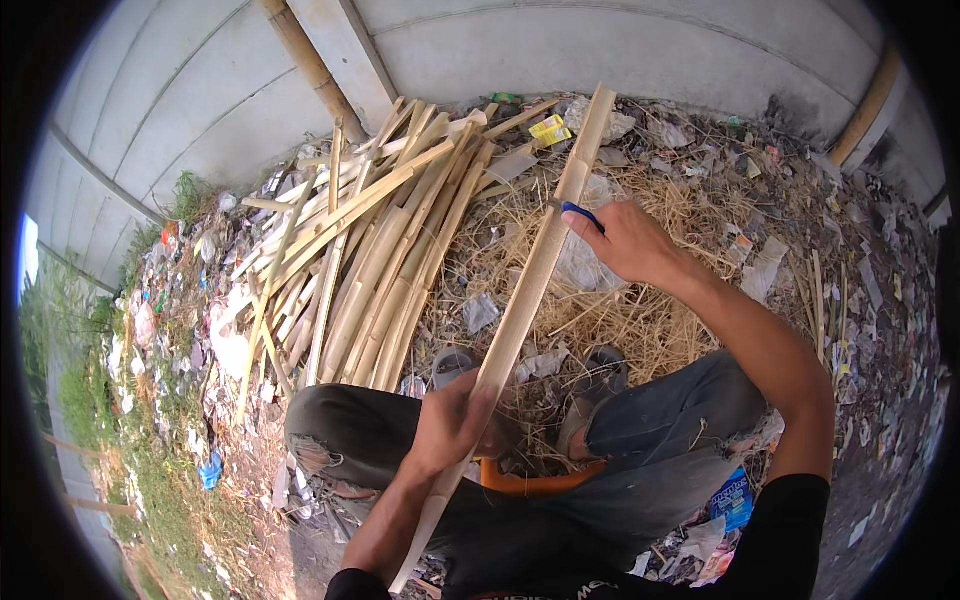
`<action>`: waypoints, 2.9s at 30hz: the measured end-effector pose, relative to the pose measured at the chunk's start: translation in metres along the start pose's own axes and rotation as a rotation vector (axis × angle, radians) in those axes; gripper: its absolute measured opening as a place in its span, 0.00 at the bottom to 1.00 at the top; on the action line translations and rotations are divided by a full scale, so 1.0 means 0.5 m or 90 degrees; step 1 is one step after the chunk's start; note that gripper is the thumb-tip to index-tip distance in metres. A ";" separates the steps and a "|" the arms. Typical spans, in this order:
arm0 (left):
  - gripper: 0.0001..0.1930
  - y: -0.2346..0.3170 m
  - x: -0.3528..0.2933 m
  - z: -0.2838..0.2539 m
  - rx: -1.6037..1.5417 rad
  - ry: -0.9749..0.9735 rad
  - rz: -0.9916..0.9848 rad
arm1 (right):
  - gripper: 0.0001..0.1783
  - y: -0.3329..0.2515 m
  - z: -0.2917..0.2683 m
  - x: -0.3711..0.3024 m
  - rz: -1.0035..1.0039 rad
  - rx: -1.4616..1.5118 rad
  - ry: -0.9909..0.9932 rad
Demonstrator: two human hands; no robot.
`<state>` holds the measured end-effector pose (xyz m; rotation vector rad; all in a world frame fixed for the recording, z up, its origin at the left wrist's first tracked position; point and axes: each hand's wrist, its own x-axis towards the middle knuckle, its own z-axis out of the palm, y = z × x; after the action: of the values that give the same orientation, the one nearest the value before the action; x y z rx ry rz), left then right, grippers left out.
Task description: The person sits on the ground and uses a blue utility knife to shave a long bamboo strip. They hold the strip with their left hand and scrape the surface with the knife in their right hand, creating thin shavings that fall onto their lap and the surrounding debris.
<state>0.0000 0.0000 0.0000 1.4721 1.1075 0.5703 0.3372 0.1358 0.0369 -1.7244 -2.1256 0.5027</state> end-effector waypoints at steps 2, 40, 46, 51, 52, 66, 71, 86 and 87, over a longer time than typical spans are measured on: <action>0.18 0.012 -0.002 0.001 -0.029 0.012 -0.024 | 0.43 -0.075 -0.004 -0.027 -0.038 0.007 -0.035; 0.18 -0.022 -0.047 0.002 0.052 -0.025 0.074 | 0.44 0.231 -0.147 -0.029 0.232 0.135 0.388; 0.20 0.001 -0.053 0.006 0.090 -0.010 0.093 | 0.31 0.135 -0.114 -0.035 0.180 0.321 0.160; 0.21 -0.021 -0.069 0.022 0.139 0.066 0.179 | 0.29 0.063 -0.090 -0.031 0.136 0.306 0.075; 0.21 -0.028 -0.079 0.028 0.107 0.071 0.169 | 0.29 0.042 -0.099 -0.032 0.138 0.323 0.073; 0.26 -0.109 -0.292 0.088 -0.228 -0.090 0.132 | 0.25 -0.148 -0.110 -0.283 0.147 0.398 0.178; 0.27 -0.133 -0.327 0.090 -0.186 -0.129 0.175 | 0.27 -0.197 -0.088 -0.381 0.163 0.458 0.227; 0.22 -0.148 -0.364 0.122 -0.158 -0.112 0.183 | 0.29 -0.269 0.019 -0.533 0.075 0.580 0.399; 0.22 -0.147 -0.362 0.119 -0.140 -0.101 0.188 | 0.28 -0.278 0.046 -0.533 0.075 0.605 0.388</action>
<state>-0.0518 -0.1934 -0.0409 1.4684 0.6859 0.7415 0.2588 -0.1534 0.0706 -1.2055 -1.0717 0.7374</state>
